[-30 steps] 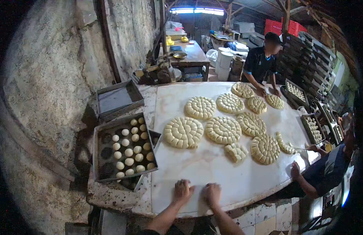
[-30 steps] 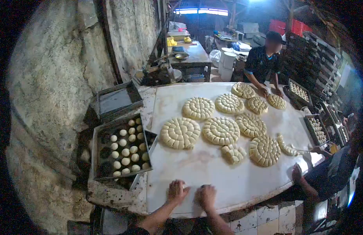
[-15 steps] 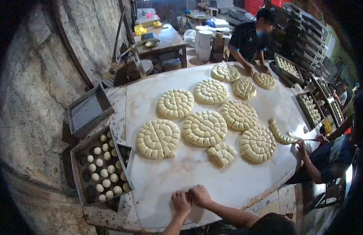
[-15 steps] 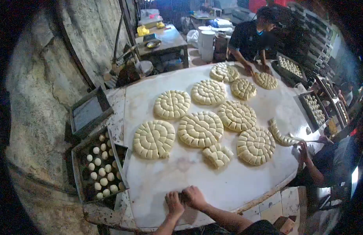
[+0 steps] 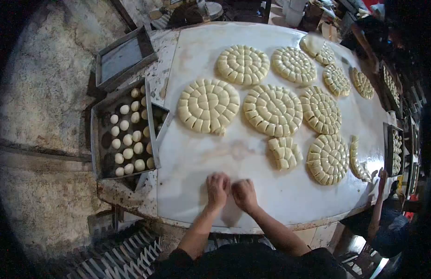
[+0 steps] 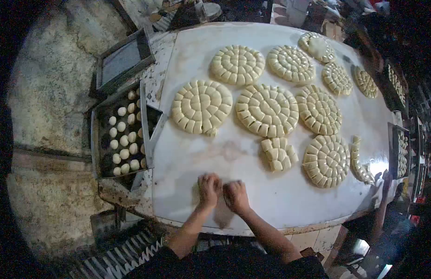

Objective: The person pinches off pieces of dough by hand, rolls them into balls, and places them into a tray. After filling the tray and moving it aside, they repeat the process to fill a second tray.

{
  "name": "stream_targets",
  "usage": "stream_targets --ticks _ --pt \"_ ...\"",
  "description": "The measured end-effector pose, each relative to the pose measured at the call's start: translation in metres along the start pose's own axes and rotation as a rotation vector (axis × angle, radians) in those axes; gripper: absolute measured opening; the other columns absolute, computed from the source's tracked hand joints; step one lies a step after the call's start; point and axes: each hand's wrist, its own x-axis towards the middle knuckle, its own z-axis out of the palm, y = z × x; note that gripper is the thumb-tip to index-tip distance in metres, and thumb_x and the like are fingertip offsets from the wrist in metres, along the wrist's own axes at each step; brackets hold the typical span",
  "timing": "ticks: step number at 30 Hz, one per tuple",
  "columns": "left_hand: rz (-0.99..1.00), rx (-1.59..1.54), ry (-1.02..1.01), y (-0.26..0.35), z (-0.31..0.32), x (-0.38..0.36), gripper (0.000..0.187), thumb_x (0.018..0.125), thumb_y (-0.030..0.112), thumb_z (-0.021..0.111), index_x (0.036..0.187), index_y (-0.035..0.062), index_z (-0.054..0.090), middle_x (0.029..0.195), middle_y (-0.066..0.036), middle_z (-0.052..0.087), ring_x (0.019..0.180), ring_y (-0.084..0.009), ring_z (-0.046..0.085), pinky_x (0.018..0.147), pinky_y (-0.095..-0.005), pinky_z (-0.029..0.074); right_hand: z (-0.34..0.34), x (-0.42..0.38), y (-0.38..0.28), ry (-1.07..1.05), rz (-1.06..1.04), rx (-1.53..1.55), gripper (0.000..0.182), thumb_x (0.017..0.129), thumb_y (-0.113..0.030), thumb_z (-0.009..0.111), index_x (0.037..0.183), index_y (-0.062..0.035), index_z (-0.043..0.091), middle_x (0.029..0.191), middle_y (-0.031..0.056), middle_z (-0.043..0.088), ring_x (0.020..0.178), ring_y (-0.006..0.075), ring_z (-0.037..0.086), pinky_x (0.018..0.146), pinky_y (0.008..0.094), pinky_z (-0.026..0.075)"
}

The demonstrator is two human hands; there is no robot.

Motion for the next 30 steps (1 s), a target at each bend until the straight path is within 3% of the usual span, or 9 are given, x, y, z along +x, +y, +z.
stream_targets --ticks 5,7,10,16,19,21,24,27,30 --pt "0.056 0.038 -0.143 -0.070 -0.063 -0.044 0.023 0.079 0.000 0.074 0.093 0.0086 0.059 0.100 -0.014 0.064 0.100 -0.0370 0.061 0.085 -0.0495 0.046 -0.065 -0.069 0.022 -0.150 -0.220 -0.075 0.018 0.081 -0.003 0.068 0.098 -0.0064 0.062 0.102 0.0121 0.061 0.101 0.0352 0.058 0.087 0.0495 0.045" --pt "0.051 0.247 -0.020 -0.097 -0.050 -0.002 0.016 0.084 0.005 0.071 0.091 0.0074 0.057 0.096 -0.013 0.061 0.094 -0.0373 0.058 0.084 -0.0513 0.044 -0.067 -0.066 0.067 -0.142 -0.078 -0.303 0.016 0.082 -0.004 0.068 0.096 -0.0057 0.061 0.100 0.0132 0.060 0.099 0.0364 0.056 0.088 0.0497 0.044" --pt "-0.062 0.129 0.152 -0.042 -0.006 0.054 0.009 0.089 0.010 0.069 0.093 0.0065 0.062 0.100 -0.012 0.063 0.097 -0.0380 0.055 0.090 -0.0512 0.041 -0.049 0.000 0.055 0.199 0.111 -0.315 0.015 0.083 -0.006 0.067 0.097 -0.0051 0.060 0.100 0.0140 0.059 0.099 0.0372 0.056 0.089 0.0485 0.043" --pt "0.073 0.056 -0.209 -0.008 -0.024 -0.059 0.011 0.088 0.011 0.072 0.095 0.0068 0.065 0.102 -0.013 0.065 0.110 -0.0384 0.056 0.097 -0.0507 0.043 -0.031 -0.052 0.001 0.085 0.077 -0.113 0.026 0.085 -0.009 0.069 0.109 -0.0055 0.059 0.110 0.0157 0.059 0.114 0.0373 0.053 0.099 0.0493 0.043" --pt "0.133 0.042 -0.235 -0.050 -0.064 -0.066 0.011 0.087 0.005 0.071 0.095 0.0077 0.064 0.101 -0.013 0.064 0.106 -0.0366 0.057 0.095 -0.0520 0.045 -0.061 -0.079 0.000 0.007 0.052 -0.131 0.032 0.089 -0.015 0.070 0.117 -0.0051 0.059 0.122 0.0156 0.059 0.122 0.0390 0.052 0.106 0.0489 0.043" --pt "0.212 0.188 -0.059 -0.091 -0.055 -0.037 0.012 0.087 0.006 0.070 0.092 0.0085 0.059 0.099 -0.013 0.062 0.097 -0.0370 0.056 0.086 -0.0508 0.045 -0.082 -0.073 -0.001 0.134 0.230 0.075 0.035 0.089 -0.012 0.072 0.121 -0.0048 0.060 0.119 0.0191 0.060 0.114 0.0379 0.056 0.101 0.0477 0.046" --pt "-0.028 0.255 0.049 -0.044 -0.030 0.015 0.011 0.089 0.010 0.068 0.093 0.0059 0.059 0.095 -0.013 0.063 0.095 -0.0377 0.057 0.086 -0.0521 0.044 -0.096 -0.058 0.034 0.452 0.457 0.048 0.031 0.094 -0.012 0.065 0.122 -0.0003 0.060 0.116 0.0223 0.062 0.106 0.0390 0.061 0.093 0.0436 0.050" --pt "0.028 0.094 -0.054 -0.023 0.002 -0.020 0.007 0.093 0.012 0.064 0.094 0.0054 0.061 0.096 -0.016 0.066 0.098 -0.0395 0.060 0.095 -0.0526 0.042 -0.108 -0.043 0.054 0.706 0.677 0.102 0.021 0.096 -0.010 0.062 0.113 0.0015 0.063 0.099 0.0220 0.066 0.092 0.0376 0.065 0.082 0.0424 0.053" --pt "0.214 0.032 -0.215 -0.007 -0.045 -0.084 0.009 0.092 0.011 0.067 0.098 0.0066 0.063 0.110 -0.017 0.064 0.108 -0.0409 0.057 0.096 -0.0515 0.045 -0.095 -0.059 0.059 0.724 0.536 -0.047 0.015 0.094 -0.009 0.062 0.105 0.0005 0.063 0.097 0.0215 0.065 0.093 0.0385 0.062 0.085 0.0444 0.051"
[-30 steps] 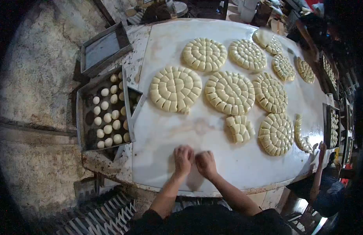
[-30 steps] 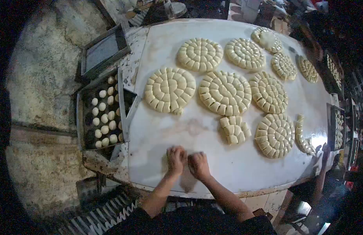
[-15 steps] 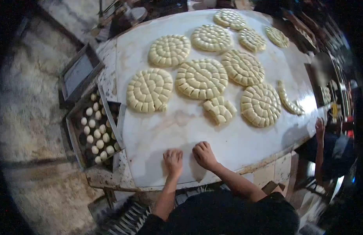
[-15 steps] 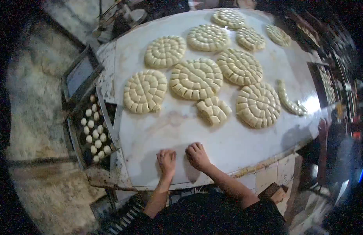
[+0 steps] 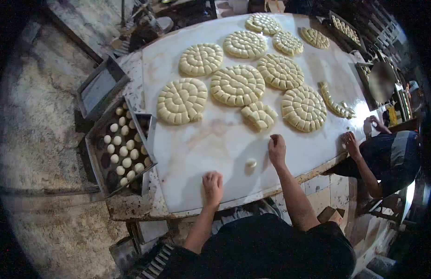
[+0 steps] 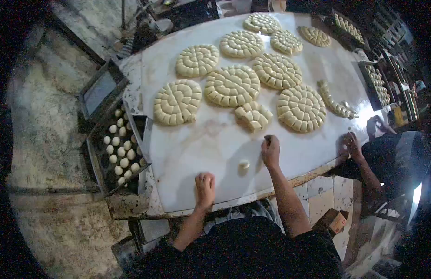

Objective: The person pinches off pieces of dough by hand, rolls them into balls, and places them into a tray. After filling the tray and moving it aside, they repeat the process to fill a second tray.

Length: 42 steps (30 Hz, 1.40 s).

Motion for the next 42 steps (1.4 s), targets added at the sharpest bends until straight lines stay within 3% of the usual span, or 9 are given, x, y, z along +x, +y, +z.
stream_targets --ticks 7,9,20,24,30,34,36,39,42 --pt "0.236 0.032 0.103 -0.108 -0.041 0.000 0.011 0.089 0.009 0.068 0.097 0.0066 0.060 0.100 -0.015 0.062 0.102 -0.0384 0.056 0.092 -0.0523 0.044 -0.038 -0.095 -0.003 -0.049 -0.144 -0.257 0.014 0.092 -0.007 0.061 0.104 -0.0007 0.064 0.103 0.0197 0.060 0.104 0.0393 0.056 0.092 0.0476 0.047" --pt "0.044 0.187 0.237 -0.105 -0.016 0.024 0.009 0.090 0.009 0.064 0.097 0.0046 0.059 0.098 -0.016 0.062 0.101 -0.0383 0.056 0.093 -0.0519 0.043 -0.049 -0.128 -0.015 -0.003 -0.124 -0.310 0.014 0.092 -0.008 0.060 0.103 -0.0001 0.064 0.103 0.0190 0.059 0.106 0.0374 0.056 0.091 0.0464 0.046" --pt "0.164 -0.014 -0.193 -0.106 -0.062 -0.062 0.027 0.094 0.017 0.071 0.115 0.0023 0.062 0.123 -0.016 0.058 0.122 -0.0398 0.049 0.104 -0.0544 0.040 -0.102 -0.302 0.052 0.227 0.208 -0.193 0.016 0.092 -0.010 0.066 0.104 -0.0002 0.065 0.093 0.0138 0.066 0.085 0.0237 0.063 0.078 0.0375 0.052" --pt "0.060 0.041 0.059 -0.065 -0.076 -0.045 0.052 0.086 0.024 0.078 0.129 0.0046 0.055 0.137 -0.017 0.051 0.130 -0.0398 0.043 0.110 -0.0546 0.033 -0.113 -0.267 0.031 0.260 0.249 -0.120 0.013 0.095 -0.009 0.062 0.104 0.0000 0.066 0.093 0.0130 0.068 0.086 0.0224 0.065 0.080 0.0370 0.052" --pt "0.147 -0.277 0.032 0.030 -0.003 0.062 0.036 0.091 0.016 0.071 0.123 0.0039 0.059 0.123 -0.018 0.062 0.119 -0.0357 0.056 0.105 -0.0503 0.039 -0.092 -0.114 0.037 0.085 0.134 -0.073 0.018 0.096 -0.011 0.060 0.108 0.0010 0.065 0.097 0.0153 0.069 0.091 0.0281 0.067 0.083 0.0393 0.053" --pt "-0.578 -0.781 -0.239 0.069 0.141 0.165 0.060 0.091 0.024 0.074 0.137 -0.0011 0.045 0.133 -0.022 0.059 0.121 -0.0359 0.060 0.102 -0.0467 0.049 -0.068 -0.056 0.028 -0.042 -0.097 -0.374 0.015 0.085 -0.014 0.066 0.100 -0.0082 0.064 0.096 0.0126 0.065 0.096 0.0354 0.059 0.086 0.0501 0.045" --pt "-0.909 -0.962 -0.339 0.135 0.129 0.203 0.074 0.093 0.027 0.071 0.148 0.0047 0.028 0.133 -0.018 0.058 0.109 -0.0270 0.062 0.071 -0.0393 0.061 -0.068 -0.041 0.023 -0.138 -0.229 -0.477 0.016 0.083 -0.017 0.066 0.097 -0.0111 0.061 0.096 0.0103 0.062 0.098 0.0337 0.056 0.087 0.0491 0.041" --pt "-0.841 -0.783 0.089 0.142 0.223 0.225 0.076 0.093 0.027 0.071 0.149 0.0047 0.025 0.131 -0.019 0.058 0.107 -0.0266 0.064 0.068 -0.0383 0.059 -0.067 -0.031 0.024 -0.200 -0.216 -0.455 0.017 0.082 -0.018 0.067 0.097 -0.0113 0.060 0.095 0.0096 0.060 0.098 0.0329 0.055 0.087 0.0483 0.040" --pt "-0.809 -0.703 0.084 0.126 0.246 0.233 0.084 0.085 0.021 0.075 0.149 0.0011 0.025 0.140 -0.024 0.048 0.112 -0.0284 0.063 0.075 -0.0400 0.059 -0.070 -0.030 0.031 -0.196 -0.224 -0.405 0.018 0.081 -0.018 0.067 0.096 -0.0114 0.060 0.094 0.0089 0.059 0.096 0.0317 0.055 0.086 0.0470 0.040"
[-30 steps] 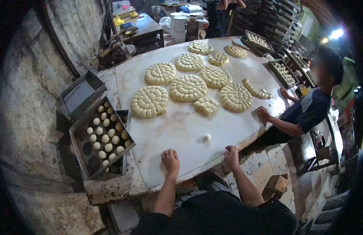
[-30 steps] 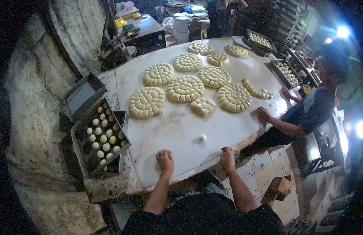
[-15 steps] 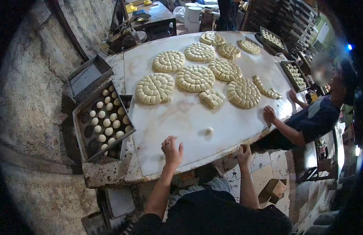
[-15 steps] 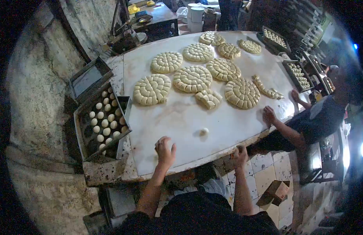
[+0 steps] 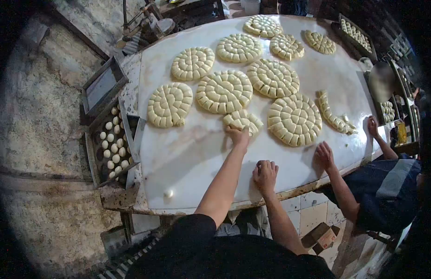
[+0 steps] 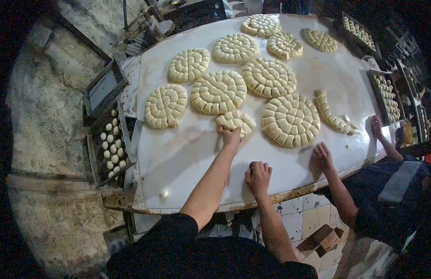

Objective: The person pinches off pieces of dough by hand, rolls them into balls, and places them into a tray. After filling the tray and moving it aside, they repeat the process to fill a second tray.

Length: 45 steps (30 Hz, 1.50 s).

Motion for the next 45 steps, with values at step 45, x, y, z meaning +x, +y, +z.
stream_targets --ticks 45 --pt "0.968 0.803 0.069 -0.081 -0.425 -0.023 0.013 0.082 0.010 0.070 0.092 0.0089 0.062 0.096 -0.014 0.062 0.095 -0.0371 0.057 0.088 -0.0512 0.045 0.030 -0.044 -0.028 0.202 0.010 -0.253 0.014 0.092 -0.017 0.062 0.097 -0.0035 0.062 0.100 0.0176 0.060 0.099 0.0400 0.053 0.100 0.0531 0.037"
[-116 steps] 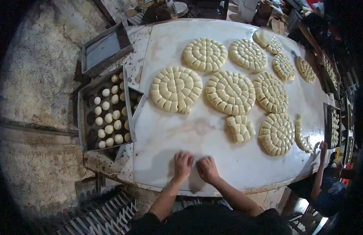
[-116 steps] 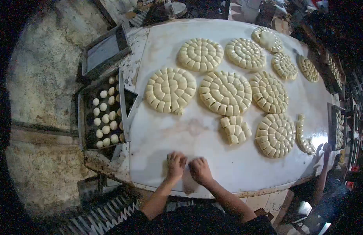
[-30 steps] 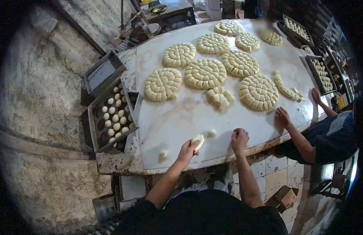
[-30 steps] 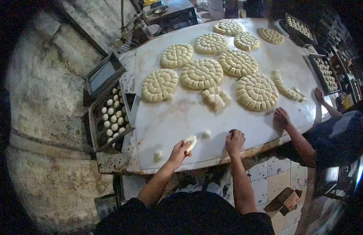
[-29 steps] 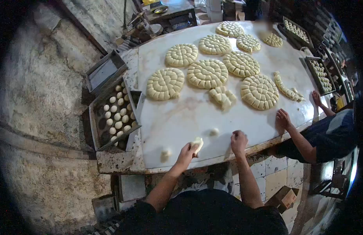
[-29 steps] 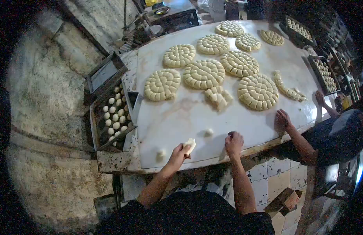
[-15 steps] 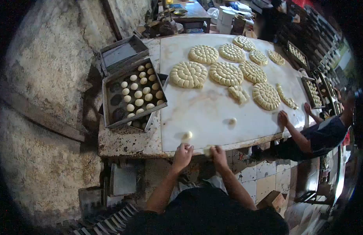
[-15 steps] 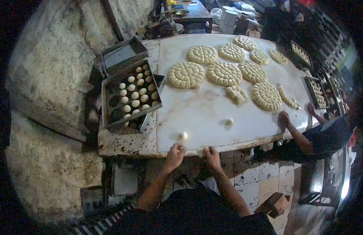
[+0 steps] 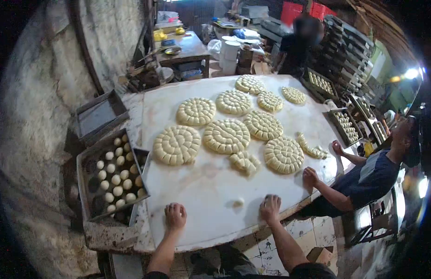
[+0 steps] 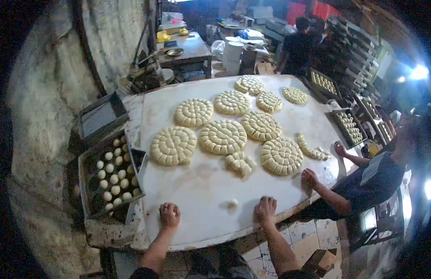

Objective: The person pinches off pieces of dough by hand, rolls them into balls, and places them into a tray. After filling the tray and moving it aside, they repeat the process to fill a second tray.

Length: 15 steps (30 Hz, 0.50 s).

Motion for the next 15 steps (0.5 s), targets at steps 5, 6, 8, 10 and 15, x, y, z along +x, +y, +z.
stream_targets --ticks 5,6,8,10,15 --pt "-0.058 -0.088 -0.064 0.073 0.040 -0.046 0.013 0.087 0.011 0.070 0.095 0.0053 0.061 0.101 -0.017 0.061 0.099 -0.0386 0.055 0.090 -0.0533 0.044 0.022 -0.012 -0.057 -0.311 0.066 0.194 0.041 0.089 -0.024 0.063 0.123 -0.0001 0.058 0.123 0.0255 0.057 0.118 0.0462 0.050 0.108 0.0603 0.034" --pt "-0.066 -0.104 -0.115 0.086 0.016 -0.059 0.015 0.087 0.012 0.071 0.096 0.0054 0.062 0.102 -0.017 0.061 0.101 -0.0387 0.055 0.092 -0.0534 0.044 0.057 -0.048 -0.036 -0.319 -0.172 0.055 0.034 0.088 -0.022 0.067 0.115 -0.0036 0.060 0.115 0.0268 0.057 0.115 0.0476 0.051 0.107 0.0575 0.037" --pt "-0.077 -0.195 -0.180 0.075 -0.012 -0.077 0.019 0.085 0.011 0.072 0.101 0.0057 0.063 0.101 -0.016 0.060 0.106 -0.0386 0.056 0.095 -0.0536 0.044 0.040 -0.080 0.017 -0.428 -0.401 0.198 0.038 0.085 -0.020 0.069 0.119 -0.0053 0.060 0.123 0.0251 0.056 0.120 0.0472 0.049 0.110 0.0559 0.036" --pt "-0.096 -0.078 -0.151 0.041 -0.028 -0.060 0.014 0.086 0.008 0.070 0.095 0.0064 0.061 0.098 -0.016 0.059 0.101 -0.0393 0.055 0.091 -0.0523 0.044 -0.008 -0.046 0.044 -0.620 -0.334 0.154 0.037 0.082 -0.018 0.070 0.115 -0.0048 0.061 0.118 0.0197 0.060 0.119 0.0431 0.051 0.104 0.0562 0.040" --pt "-0.421 -0.007 0.183 0.043 0.063 0.037 0.012 0.088 0.013 0.070 0.092 0.0055 0.061 0.100 -0.016 0.060 0.098 -0.0402 0.056 0.086 -0.0518 0.043 0.028 0.052 0.024 0.055 0.036 0.136 0.012 0.081 -0.014 0.065 0.087 -0.0059 0.059 0.085 0.0168 0.057 0.091 0.0422 0.054 0.086 0.0516 0.041"
